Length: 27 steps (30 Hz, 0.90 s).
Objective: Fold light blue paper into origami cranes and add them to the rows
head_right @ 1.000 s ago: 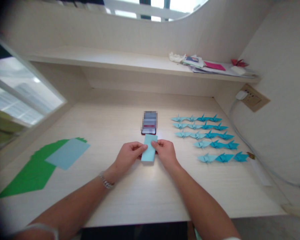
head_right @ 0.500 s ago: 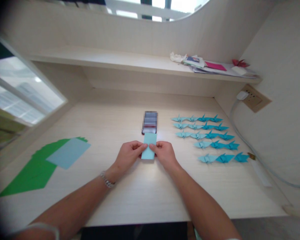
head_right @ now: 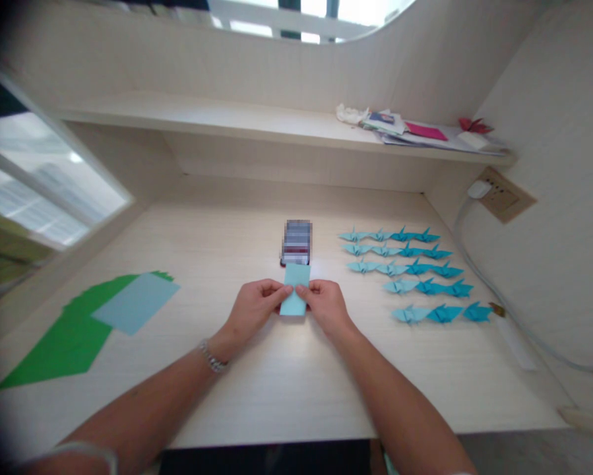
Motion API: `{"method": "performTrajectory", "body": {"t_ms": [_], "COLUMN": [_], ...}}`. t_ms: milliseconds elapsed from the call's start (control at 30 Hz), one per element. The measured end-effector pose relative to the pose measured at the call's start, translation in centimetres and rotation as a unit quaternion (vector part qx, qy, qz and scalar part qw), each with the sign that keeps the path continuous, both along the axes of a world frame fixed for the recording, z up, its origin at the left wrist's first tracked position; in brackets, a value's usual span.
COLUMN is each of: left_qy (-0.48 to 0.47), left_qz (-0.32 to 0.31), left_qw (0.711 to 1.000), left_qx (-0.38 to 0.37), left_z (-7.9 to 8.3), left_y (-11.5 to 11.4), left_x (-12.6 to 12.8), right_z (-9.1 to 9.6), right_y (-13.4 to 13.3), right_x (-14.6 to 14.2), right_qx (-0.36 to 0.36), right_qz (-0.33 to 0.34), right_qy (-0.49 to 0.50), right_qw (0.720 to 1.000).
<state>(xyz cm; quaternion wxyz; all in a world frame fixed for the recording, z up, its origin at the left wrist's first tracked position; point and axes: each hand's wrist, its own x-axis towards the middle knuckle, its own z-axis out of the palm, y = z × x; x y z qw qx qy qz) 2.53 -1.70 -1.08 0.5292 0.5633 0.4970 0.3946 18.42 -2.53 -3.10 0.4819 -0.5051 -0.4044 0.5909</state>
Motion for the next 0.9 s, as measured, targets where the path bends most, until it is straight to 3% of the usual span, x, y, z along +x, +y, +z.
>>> {"method": "performTrajectory", "body": {"t_ms": [567,900], "left_qy": [-0.012,-0.026], "left_qz": [0.003,-0.038], "left_qw": [1.0,0.995], "left_qx": [-0.006,-0.091], "left_z": [-0.22,-0.09], "left_y": [0.04,-0.15], "left_x": [-0.01,0.35], "right_z": [0.07,0.5], "right_y": [0.04,0.2], "right_x": [-0.05,0.27], "right_qx": [-0.009,0.003], "right_qz": [-0.004,-0.025], "right_qy": [0.013,-0.023], "right_qw": [1.0,0.999]}}
